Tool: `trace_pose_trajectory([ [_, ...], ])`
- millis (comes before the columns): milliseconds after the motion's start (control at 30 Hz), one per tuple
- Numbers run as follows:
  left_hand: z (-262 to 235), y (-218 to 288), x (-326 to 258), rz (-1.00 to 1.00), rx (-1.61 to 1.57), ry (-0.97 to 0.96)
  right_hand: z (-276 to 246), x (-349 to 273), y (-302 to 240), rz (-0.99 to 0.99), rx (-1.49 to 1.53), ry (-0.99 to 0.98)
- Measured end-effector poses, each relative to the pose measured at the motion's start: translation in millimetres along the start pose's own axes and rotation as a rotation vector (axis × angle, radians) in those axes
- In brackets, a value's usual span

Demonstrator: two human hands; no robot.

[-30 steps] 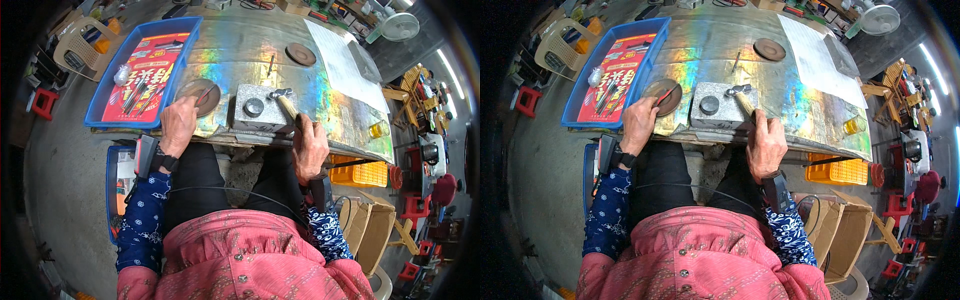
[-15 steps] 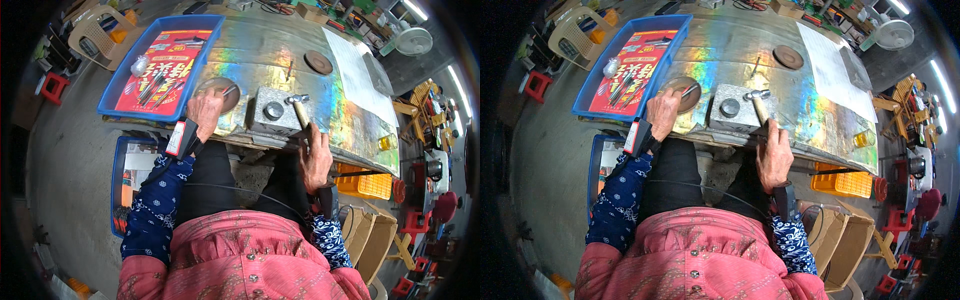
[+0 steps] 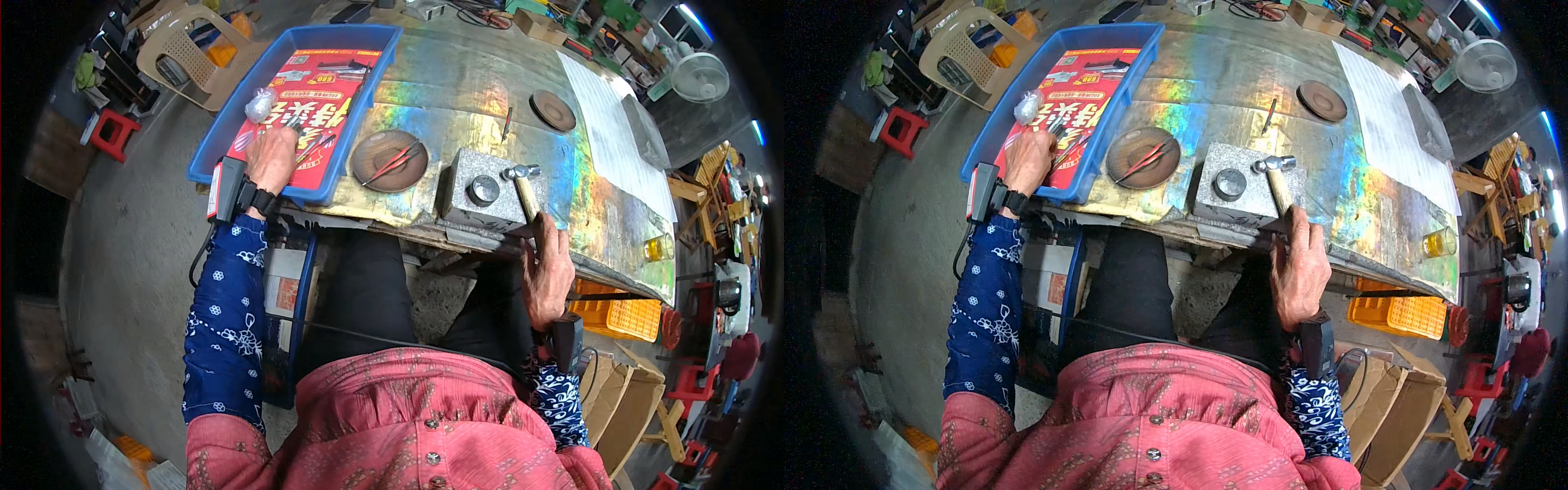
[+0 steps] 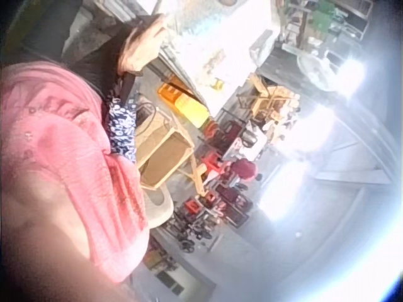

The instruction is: The person repeatedly picks up small metal rods from a tray, places them on a metal block, and strikes them with a hammer. They rotate the rods between strikes and return them to the tray after shaping.

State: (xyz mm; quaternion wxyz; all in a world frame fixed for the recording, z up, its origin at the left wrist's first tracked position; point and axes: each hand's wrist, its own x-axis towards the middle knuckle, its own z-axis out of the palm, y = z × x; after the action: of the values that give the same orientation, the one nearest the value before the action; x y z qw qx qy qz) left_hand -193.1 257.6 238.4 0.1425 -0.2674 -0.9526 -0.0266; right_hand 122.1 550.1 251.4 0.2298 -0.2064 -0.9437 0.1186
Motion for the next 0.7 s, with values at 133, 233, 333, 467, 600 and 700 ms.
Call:
trace_pose_trajectory([
  [133, 24.0, -10.5, 10.6, -0.018, 0.008, -0.099, -5.0, 3.2, -2.4, 0.0, -0.002, -0.016],
  [233, 42.2, -12.2, 22.3, -0.039, 0.044, -0.131, -11.7, 6.1, -2.6, 0.012, 0.01, -0.026],
  [333, 52.0, -20.9, 21.0, 0.053, 0.048, -0.084, -19.3, 10.9, 2.9, 0.032, 0.065, -0.024],
  [467, 50.2, -24.2, 20.2, 0.092, 0.029, -0.098, -25.4, 22.7, 23.4, 0.058, 0.128, 0.007],
  [600, 39.5, -17.4, 21.1, 0.076, 0.059, -0.178, -22.1, 38.6, 55.9, 0.102, 0.081, 0.007],
  [700, 33.9, -14.6, 18.6, 0.042, -0.025, -0.182, -14.4, 50.8, 84.4, 0.106, 0.038, 0.004],
])
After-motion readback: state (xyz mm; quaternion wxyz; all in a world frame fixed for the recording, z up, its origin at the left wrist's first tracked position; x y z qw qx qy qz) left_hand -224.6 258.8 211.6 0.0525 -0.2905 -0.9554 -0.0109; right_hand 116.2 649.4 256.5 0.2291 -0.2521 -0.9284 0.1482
